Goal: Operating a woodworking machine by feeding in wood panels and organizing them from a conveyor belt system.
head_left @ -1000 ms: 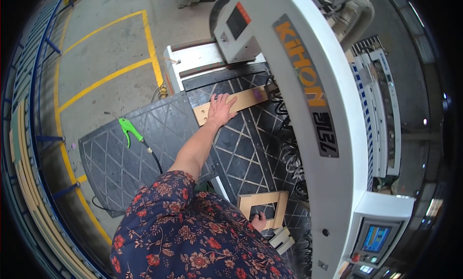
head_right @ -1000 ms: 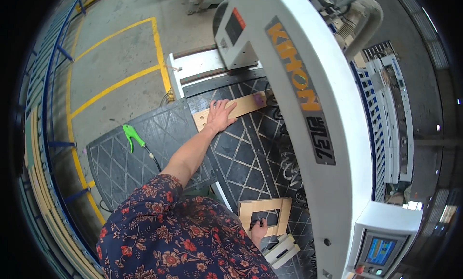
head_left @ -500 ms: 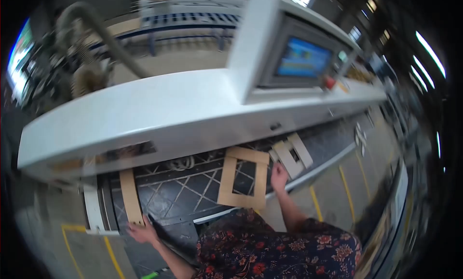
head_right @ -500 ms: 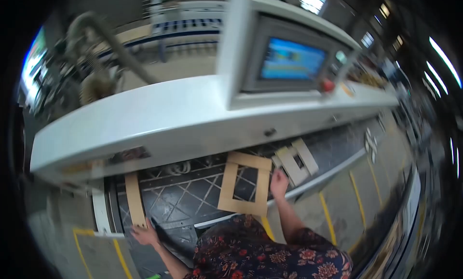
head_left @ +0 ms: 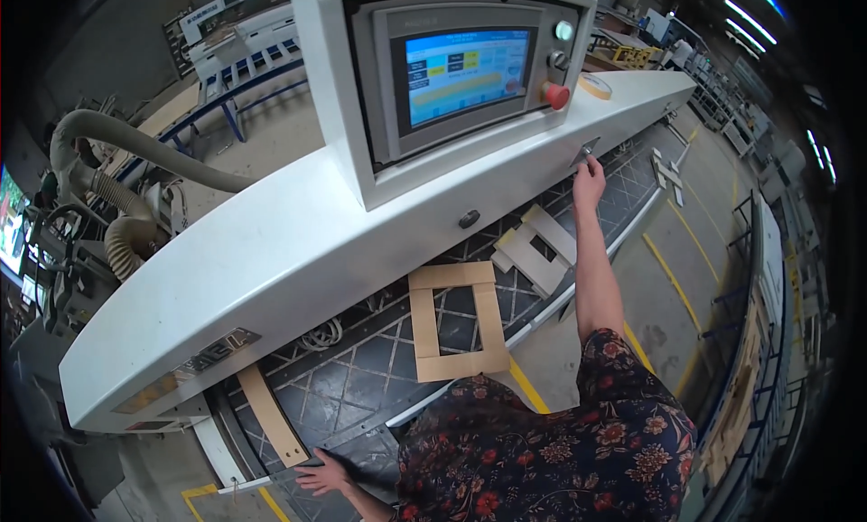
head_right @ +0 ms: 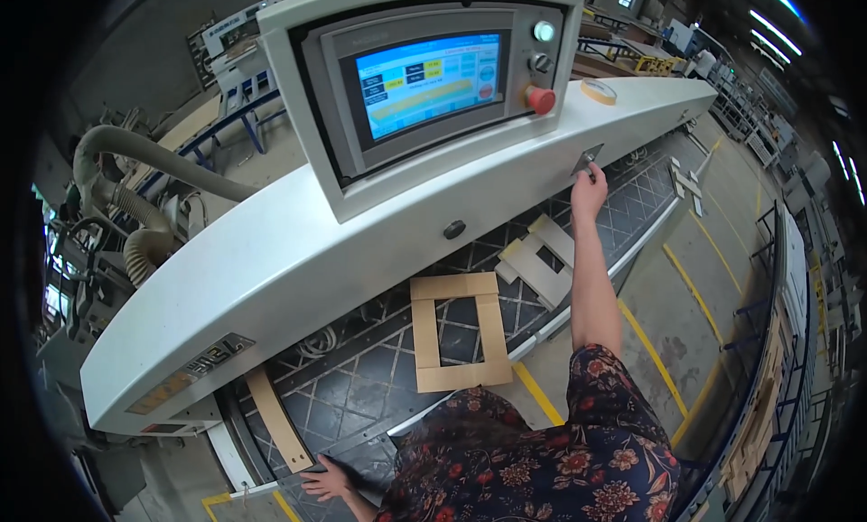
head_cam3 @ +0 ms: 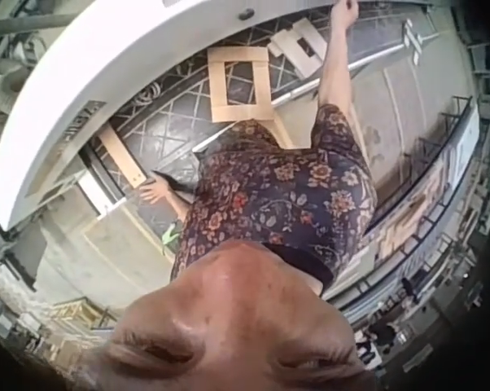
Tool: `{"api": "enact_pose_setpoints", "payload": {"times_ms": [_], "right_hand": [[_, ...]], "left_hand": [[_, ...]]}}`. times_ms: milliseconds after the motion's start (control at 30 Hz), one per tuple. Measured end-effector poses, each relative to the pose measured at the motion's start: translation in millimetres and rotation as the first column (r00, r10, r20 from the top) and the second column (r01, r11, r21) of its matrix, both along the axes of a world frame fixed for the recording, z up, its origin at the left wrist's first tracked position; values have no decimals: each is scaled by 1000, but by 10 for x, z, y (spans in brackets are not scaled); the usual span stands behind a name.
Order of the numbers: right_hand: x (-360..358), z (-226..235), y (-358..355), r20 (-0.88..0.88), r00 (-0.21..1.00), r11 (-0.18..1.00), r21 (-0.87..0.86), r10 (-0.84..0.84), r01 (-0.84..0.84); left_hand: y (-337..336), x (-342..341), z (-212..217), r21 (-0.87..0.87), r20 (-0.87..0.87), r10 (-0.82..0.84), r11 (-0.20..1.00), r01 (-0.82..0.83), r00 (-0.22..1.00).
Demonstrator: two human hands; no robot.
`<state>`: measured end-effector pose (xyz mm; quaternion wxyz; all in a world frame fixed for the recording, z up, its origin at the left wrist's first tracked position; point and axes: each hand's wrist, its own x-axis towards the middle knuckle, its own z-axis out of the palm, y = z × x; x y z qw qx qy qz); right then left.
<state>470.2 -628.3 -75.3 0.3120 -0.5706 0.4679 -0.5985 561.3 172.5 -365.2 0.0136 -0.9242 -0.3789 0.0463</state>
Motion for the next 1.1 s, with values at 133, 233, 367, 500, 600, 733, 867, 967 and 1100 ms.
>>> {"api": "enact_pose_setpoints", "payload": {"times_ms": [133,233,367,500,600,733,867,967,1100], "right_hand": [[-376,36,-243,14,999,999,21,40,-40],[-374,82,-241,-360,932,943,-321,-34,-90],[-177,-70,259,-88,996,976,-215,-5,-14],[116,-1290,1396,-327,912,965,6,249,-261],[249,-1951,2648,-756,455,730,43,470,-682],[286,-2353,3498,-863,134,716,307,486,-627],[375,-2415,3454,-803,61,659,441,593,-609],[367,-2422,3416,-784,52,622,447,618,-643],[346,-2418,3396,-792,60,641,444,607,-626]], "left_hand": [[-110,157,18,-39,5,-72,997,72,997],[-83,75,83,-72,-41,11,997,-14,999],[-132,69,79,-102,28,-39,994,41,999],[-147,33,118,-210,120,-68,973,92,990],[-111,-52,290,-300,138,-84,946,123,987],[-214,-205,480,-431,43,-248,869,242,968],[-251,-437,583,-462,53,-313,834,302,948],[-271,-422,620,-475,45,-273,841,261,961],[-354,-314,671,-513,-7,-260,830,220,965]]}}
